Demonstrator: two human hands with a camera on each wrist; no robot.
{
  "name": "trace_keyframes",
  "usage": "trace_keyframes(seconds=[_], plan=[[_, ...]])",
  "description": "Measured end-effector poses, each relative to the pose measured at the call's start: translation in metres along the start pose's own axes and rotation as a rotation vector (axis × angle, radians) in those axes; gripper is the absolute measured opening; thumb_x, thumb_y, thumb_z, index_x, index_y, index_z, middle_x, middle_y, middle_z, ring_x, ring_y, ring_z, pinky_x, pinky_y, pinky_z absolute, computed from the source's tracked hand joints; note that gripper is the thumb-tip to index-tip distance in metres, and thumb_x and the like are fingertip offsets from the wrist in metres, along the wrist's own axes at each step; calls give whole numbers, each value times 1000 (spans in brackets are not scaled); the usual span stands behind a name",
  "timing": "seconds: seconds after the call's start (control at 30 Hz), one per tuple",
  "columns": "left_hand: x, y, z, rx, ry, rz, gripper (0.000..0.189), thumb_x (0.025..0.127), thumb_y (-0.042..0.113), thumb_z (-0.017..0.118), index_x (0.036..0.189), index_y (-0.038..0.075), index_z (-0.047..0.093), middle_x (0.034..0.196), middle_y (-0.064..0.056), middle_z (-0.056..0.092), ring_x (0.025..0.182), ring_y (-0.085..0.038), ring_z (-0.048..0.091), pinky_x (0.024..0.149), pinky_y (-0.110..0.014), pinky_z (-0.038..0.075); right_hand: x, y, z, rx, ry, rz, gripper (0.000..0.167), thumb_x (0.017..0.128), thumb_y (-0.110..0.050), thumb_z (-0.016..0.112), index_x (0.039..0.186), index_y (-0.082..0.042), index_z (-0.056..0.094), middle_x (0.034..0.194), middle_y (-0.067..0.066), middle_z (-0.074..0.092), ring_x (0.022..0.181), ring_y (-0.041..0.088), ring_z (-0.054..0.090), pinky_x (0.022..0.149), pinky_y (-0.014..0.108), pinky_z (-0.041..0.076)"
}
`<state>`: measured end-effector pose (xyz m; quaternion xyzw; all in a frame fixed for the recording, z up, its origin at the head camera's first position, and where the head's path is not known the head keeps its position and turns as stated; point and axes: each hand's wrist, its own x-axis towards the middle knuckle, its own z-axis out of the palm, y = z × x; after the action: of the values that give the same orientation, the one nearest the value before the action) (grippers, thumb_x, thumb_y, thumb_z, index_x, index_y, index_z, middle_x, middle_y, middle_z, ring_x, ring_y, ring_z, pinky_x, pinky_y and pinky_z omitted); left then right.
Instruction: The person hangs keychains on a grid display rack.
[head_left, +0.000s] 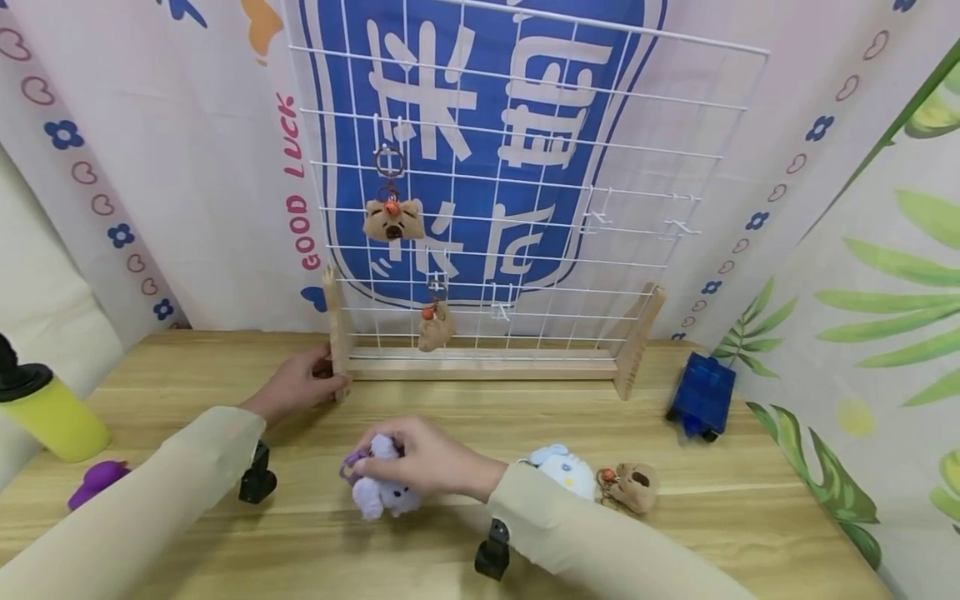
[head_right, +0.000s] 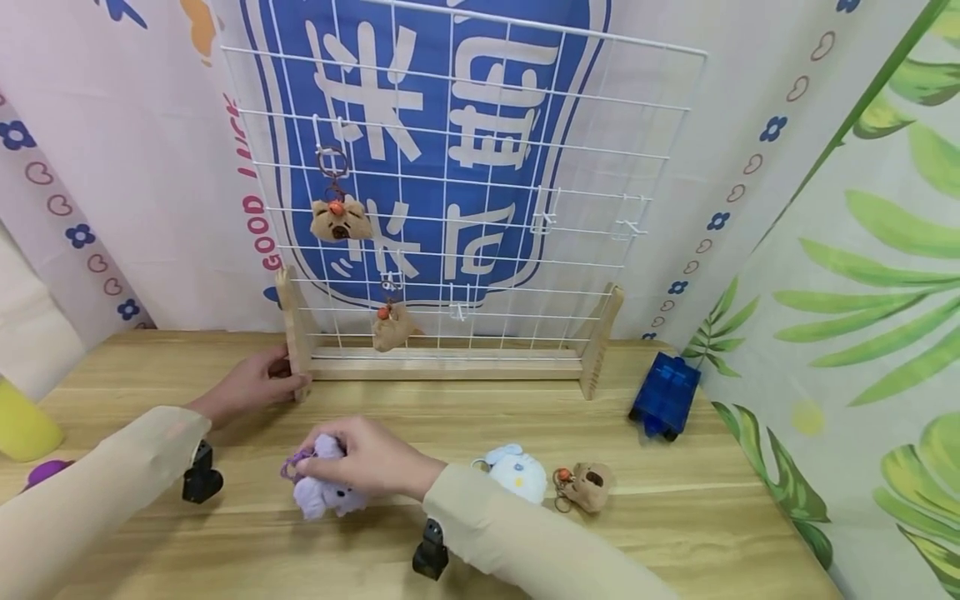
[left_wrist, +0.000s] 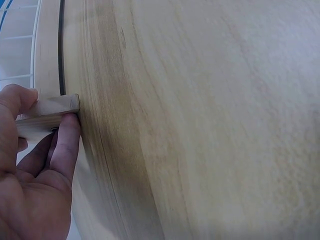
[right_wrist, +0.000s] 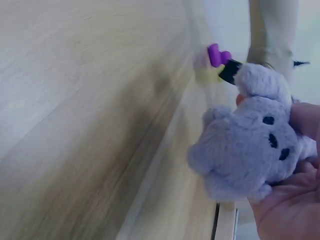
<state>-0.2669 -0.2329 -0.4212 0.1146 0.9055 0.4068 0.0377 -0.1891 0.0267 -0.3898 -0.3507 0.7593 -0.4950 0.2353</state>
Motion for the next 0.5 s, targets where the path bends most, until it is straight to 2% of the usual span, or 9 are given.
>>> trace_keyframes(seconds=[0.23,0.5], plan=[[0,2,-2,-7,-22,-17,64,104,21,64,151,-15,39,139,-39,58,120,-45,64,97,-53,61,-16,4,-21,96,154,62,24,102,-22,68,114,-3,78,109,16,79,81,-1,66,72,17,58],[1,2,-3,3,-40,-30,67,105,21,63,153,-15,35,141,-40,56,122,-45,63,98,-54,61,-35,5,-48,258,367,103,29,105,-20,62,121,1,74,121,15,77,99,6,71,95,26,59]])
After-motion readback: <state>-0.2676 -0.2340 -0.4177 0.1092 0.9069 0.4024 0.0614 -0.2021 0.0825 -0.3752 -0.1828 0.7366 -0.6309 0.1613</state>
